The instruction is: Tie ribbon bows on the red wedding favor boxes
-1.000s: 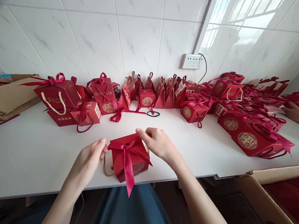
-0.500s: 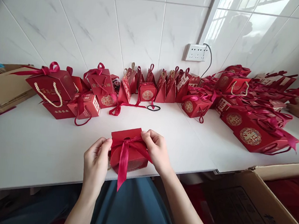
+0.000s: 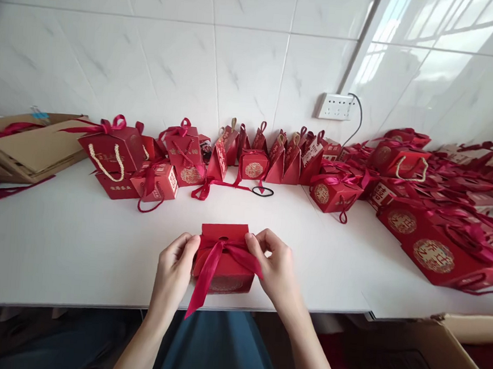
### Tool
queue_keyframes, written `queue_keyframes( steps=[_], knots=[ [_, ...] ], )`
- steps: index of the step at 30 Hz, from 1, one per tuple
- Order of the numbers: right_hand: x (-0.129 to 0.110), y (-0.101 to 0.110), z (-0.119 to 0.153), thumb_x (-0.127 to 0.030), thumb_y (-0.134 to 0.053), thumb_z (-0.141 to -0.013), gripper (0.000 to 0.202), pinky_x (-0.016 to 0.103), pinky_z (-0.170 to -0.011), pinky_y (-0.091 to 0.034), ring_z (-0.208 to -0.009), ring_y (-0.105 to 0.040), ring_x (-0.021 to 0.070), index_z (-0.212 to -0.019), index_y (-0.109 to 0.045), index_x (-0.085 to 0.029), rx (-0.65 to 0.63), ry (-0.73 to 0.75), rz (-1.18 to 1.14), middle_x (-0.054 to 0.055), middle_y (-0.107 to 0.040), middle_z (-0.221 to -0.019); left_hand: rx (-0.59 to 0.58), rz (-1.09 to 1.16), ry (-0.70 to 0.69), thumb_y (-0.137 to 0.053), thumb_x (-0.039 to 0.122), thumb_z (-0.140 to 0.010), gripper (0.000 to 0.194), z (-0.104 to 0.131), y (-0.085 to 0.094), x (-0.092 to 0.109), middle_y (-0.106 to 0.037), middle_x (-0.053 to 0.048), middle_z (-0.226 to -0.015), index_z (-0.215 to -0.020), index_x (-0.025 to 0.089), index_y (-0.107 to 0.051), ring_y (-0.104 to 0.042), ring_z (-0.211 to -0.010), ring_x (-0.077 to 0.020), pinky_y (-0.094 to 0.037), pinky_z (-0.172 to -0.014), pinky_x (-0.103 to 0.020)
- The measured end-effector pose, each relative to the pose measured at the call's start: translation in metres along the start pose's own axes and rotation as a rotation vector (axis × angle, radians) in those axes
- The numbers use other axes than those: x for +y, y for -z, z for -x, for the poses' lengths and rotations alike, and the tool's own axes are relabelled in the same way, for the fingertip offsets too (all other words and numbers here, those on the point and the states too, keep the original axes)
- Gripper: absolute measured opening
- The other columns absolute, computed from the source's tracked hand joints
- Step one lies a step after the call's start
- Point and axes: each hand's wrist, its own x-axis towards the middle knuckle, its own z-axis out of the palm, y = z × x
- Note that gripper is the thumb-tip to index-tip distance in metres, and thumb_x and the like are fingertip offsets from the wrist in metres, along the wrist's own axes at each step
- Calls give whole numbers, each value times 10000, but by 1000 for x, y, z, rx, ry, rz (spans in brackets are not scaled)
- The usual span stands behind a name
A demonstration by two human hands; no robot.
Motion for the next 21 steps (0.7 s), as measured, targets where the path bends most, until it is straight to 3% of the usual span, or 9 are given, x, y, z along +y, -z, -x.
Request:
queue_keyframes(
  steps=[2, 4, 6, 8, 9, 12, 15, 21],
  knots=[
    [-3, 9, 3, -532, -543, -863, 375, 233, -508, -409, -570, -510, 135, -712, -525, -189, 39, 51, 111, -2, -543, -605, -59, 33, 49, -449, 420, -862, 393, -1, 5, 1, -239, 62, -528, -585, 223, -252, -281, -452, -95, -290, -426, -214],
    [-8, 15, 9, -517, -506, -891, 351, 223, -481, -413, -574, -531, 138, -744, -533, -199, 55, 114, 195, -3, -558, -616, -47, 17, 32, -456, 446, -858, 344, -1, 10, 3, -353, 51, -551, -618, 221, -354, -399, -491, -111, -363, -462, -219],
    [-12, 19, 18, -505, -486, -906, 358, 210, -415, -382, -553, -524, 135, -715, -533, -206, -4, 172, 266, -3, -555, -614, 59, -46, -85, -492, 446, -846, 249, -2, 15, 7, -518, 4, -705, -756, 214, -482, -547, -659, -156, -465, -580, -255],
    [-15, 18, 26, -470, -515, -903, 333, 211, -393, -381, -537, -521, 133, -698, -537, -208, -49, 230, 322, -3, -553, -617, 106, -136, -291, -520, 377, -849, 171, -4, 19, 13, -577, -47, -905, -885, 211, -540, -590, -880, -196, -505, -753, -314],
    [-16, 16, 29, -438, -534, -901, 307, 214, -399, -391, -530, -516, 131, -696, -535, -209, -39, 263, 340, -7, -543, -612, 58, -181, -398, -515, 324, -860, 129, -5, 20, 16, -580, -58, -975, -907, 213, -562, -582, -964, -202, -498, -827, -334],
    [-16, 9, 35, -297, -551, -910, 211, 223, -473, -441, -542, -513, 126, -718, -532, -211, 22, 401, 371, -13, -522, -629, -229, -298, -606, -475, 197, -891, 165, -10, 21, 24, -589, -53, -1086, -919, 233, -633, -553, -1103, -195, -459, -956, -356],
    [-14, 4, 37, -157, -538, -906, 90, 227, -540, -470, -609, -537, 127, -837, -577, -200, 48, 577, 437, 13, -552, -730, -352, -379, -638, -476, 143, -891, 219, -13, 17, 25, -589, -41, -1164, -941, 248, -661, -533, -1161, -198, -417, -1025, -394],
    [-12, 6, 45, -4, -525, -873, 243, 297, -633, -464, -711, -503, 162, -1035, -605, -166, 9, 873, 673, 62, -565, -819, -370, -385, -538, -491, 178, -898, 219, -16, 12, 17, -580, -34, -1209, -942, 260, -689, -515, -1193, -220, -362, -1069, -462]
  ],
)
